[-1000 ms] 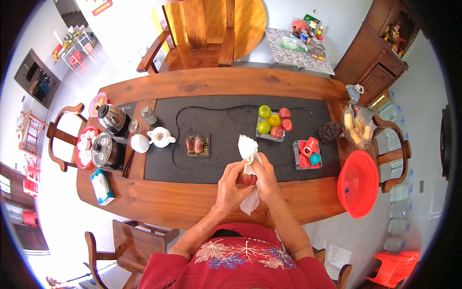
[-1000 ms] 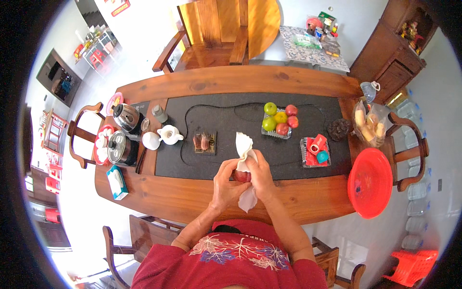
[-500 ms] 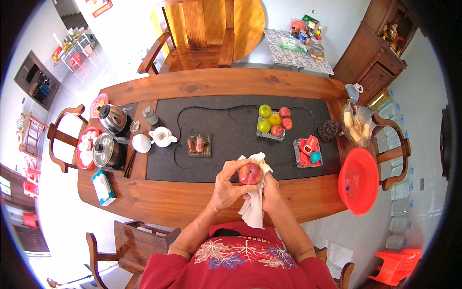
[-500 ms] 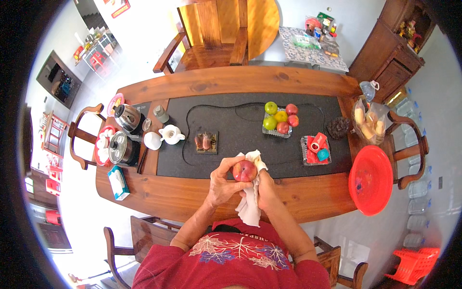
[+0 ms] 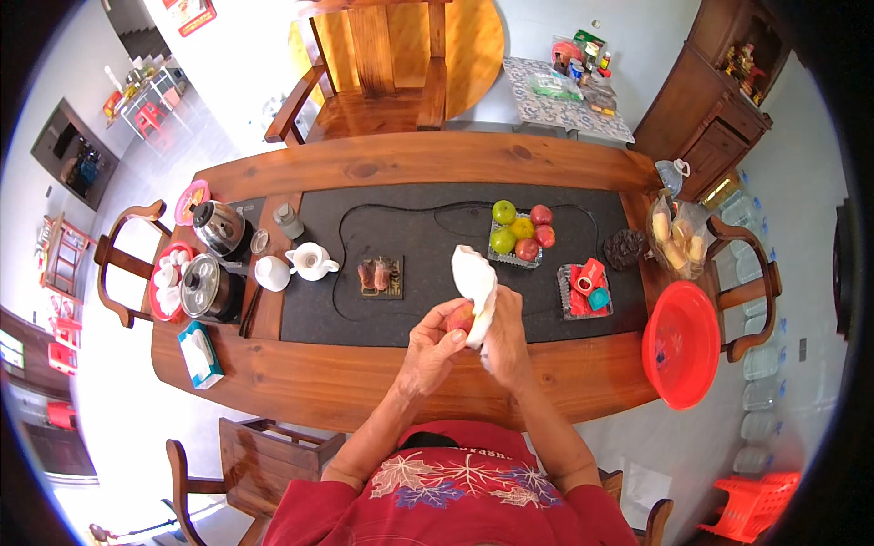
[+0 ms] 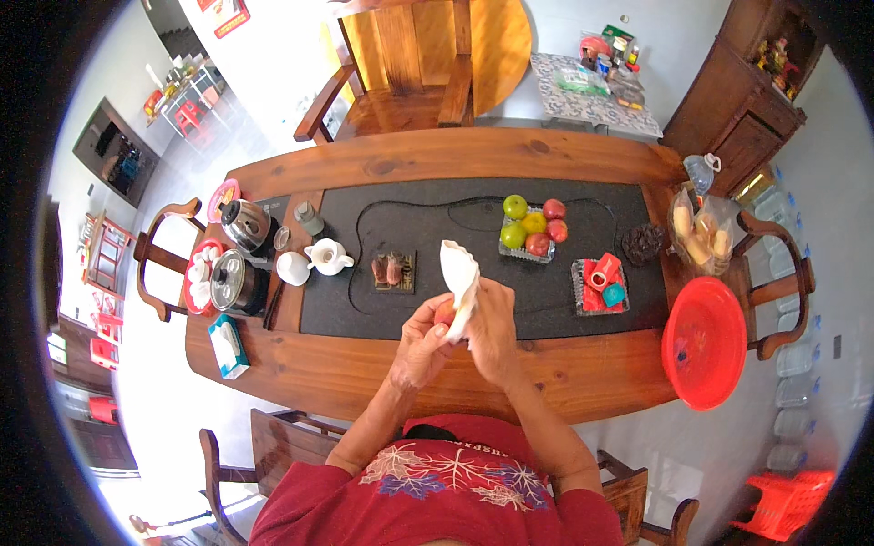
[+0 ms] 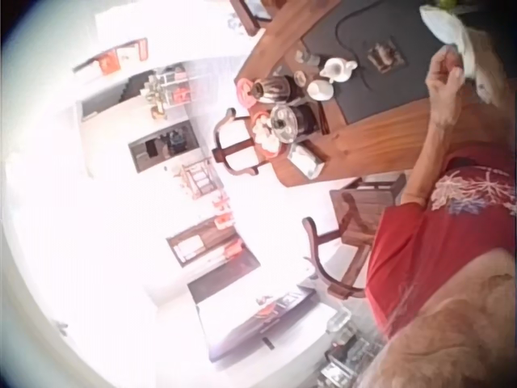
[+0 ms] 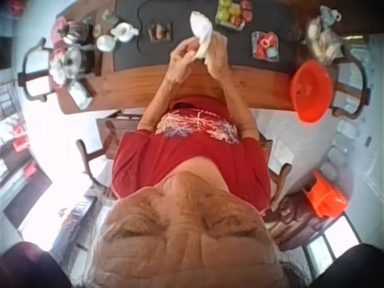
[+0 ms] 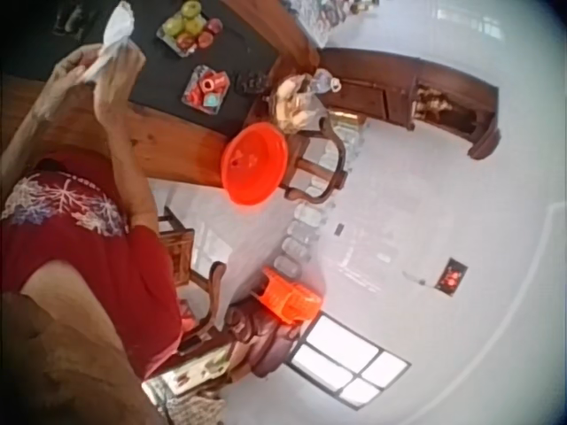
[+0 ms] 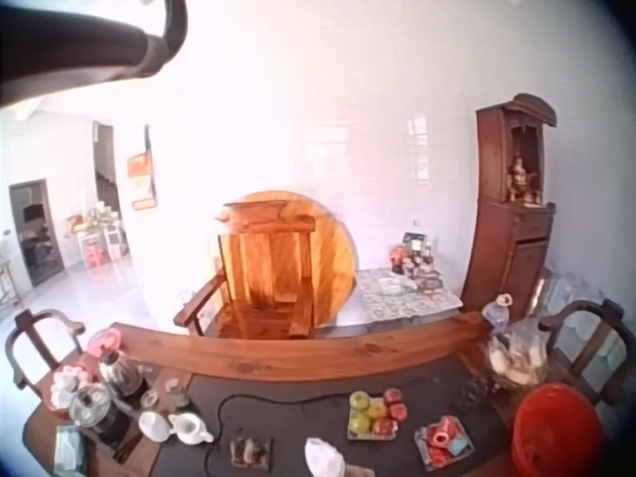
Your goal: The person wipes several fruits one by one with a white cloth on a wooden table. They handle green and red fruits, rotating each while wiping, then place them into a small glass dish. The person also wipes a small rectangular object and places it on the table.
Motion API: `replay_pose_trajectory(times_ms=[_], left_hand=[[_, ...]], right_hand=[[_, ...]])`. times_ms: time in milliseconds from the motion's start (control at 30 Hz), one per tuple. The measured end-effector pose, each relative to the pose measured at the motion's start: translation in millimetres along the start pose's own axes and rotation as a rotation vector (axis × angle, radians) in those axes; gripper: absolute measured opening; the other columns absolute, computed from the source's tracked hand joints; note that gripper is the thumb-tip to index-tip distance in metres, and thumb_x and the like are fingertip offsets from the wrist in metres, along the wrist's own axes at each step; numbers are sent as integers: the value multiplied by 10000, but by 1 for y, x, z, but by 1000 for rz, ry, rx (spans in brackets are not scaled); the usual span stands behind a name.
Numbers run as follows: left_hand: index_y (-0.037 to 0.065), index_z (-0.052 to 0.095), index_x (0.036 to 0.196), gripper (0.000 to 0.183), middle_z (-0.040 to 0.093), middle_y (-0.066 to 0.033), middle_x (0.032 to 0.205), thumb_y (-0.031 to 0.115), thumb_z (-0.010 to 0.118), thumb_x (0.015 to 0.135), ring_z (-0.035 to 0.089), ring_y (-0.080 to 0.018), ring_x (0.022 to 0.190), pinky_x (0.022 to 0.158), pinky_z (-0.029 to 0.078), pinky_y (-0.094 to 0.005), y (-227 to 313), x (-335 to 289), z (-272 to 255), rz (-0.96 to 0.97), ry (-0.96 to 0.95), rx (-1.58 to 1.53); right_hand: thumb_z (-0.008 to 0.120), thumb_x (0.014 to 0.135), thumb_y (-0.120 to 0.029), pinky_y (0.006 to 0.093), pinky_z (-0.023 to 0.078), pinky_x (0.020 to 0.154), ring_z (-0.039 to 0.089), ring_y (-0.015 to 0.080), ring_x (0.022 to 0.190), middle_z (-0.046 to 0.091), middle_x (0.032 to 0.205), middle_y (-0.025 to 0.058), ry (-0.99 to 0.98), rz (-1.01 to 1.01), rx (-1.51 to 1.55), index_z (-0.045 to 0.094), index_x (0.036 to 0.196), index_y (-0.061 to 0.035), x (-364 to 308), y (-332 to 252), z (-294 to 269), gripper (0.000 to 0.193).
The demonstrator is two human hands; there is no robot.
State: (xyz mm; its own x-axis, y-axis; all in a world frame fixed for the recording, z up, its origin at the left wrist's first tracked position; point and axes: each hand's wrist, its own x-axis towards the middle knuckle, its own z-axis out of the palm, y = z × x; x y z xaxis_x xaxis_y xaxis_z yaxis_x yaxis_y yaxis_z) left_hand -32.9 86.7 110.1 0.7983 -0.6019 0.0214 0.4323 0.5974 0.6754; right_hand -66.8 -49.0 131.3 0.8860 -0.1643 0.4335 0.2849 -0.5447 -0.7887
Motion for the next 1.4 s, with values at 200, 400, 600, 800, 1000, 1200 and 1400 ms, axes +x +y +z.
replay_pose_trajectory(times_ms=[200, 400, 600, 800, 1000, 1200, 1400], left_hand=[[54, 453, 1269, 426, 575, -46, 1120, 284, 559, 926, 567, -131, 944, 738, 479, -265, -3, -2, 7, -111, 8, -200], [61, 429, 1266, 354, 550, -76, 1173, 221, 495, 956, 570, -186, 1044, 866, 523, -345, -11, -5, -6, -140, 216, -61], [82, 494, 1195, 285, 588, -39, 1009, 266, 437, 984, 583, -146, 829, 611, 475, -291, -9, -7, -1, -216, 75, -163], [41, 469, 1223, 374, 572, -66, 1074, 323, 368, 1000, 553, -169, 951, 746, 479, -328, -5, -2, 17, -162, 168, -205], [71, 501, 1214, 466, 585, -69, 1130, 441, 338, 983, 574, -205, 1032, 893, 475, -354, -5, -4, 2, -198, 267, -92], [82, 558, 1109, 465, 622, -81, 1064, 487, 390, 953, 598, -215, 976, 852, 488, -368, -7, -3, -13, -260, 202, -371], [130, 489, 1240, 390, 566, -26, 1183, 393, 453, 954, 521, -189, 1118, 941, 425, -402, -17, -2, -8, -240, 65, -321]], right_hand=[[401, 943, -273, 371, 357, 902, 439, 278, 1036, 505, 1128, 156, -10, 317, 362, 544, 1103, 10, 1, -9, -4, 355], [624, 700, -85, 449, 359, 938, 405, 340, 1098, 457, 1209, 151, 139, -88, -286, 607, 1167, -150, -18, -23, 19, 472], [525, 892, -171, 385, 382, 893, 477, 301, 990, 523, 1084, 128, 80, 117, 109, 585, 1127, -61, -8, -7, 9, 266], [469, 931, -187, 403, 377, 881, 455, 309, 1006, 505, 1079, 146, 156, 183, -13, 541, 1193, -20, -24, -1, 20, 319], [623, 734, -42, 439, 404, 835, 456, 349, 977, 469, 1095, 182, 87, -117, -455, 521, 1258, -37, -45, -21, 18, 533], [587, 743, 13, 352, 462, 711, 558, 249, 817, 536, 891, 117, -53, 99, -67, 635, 1101, -42, -60, -15, -2, 364], [476, 884, -28, 327, 451, 681, 551, 231, 785, 510, 909, 125, 91, 206, 72, 586, 1122, 15, -18, -6, -1, 266]])
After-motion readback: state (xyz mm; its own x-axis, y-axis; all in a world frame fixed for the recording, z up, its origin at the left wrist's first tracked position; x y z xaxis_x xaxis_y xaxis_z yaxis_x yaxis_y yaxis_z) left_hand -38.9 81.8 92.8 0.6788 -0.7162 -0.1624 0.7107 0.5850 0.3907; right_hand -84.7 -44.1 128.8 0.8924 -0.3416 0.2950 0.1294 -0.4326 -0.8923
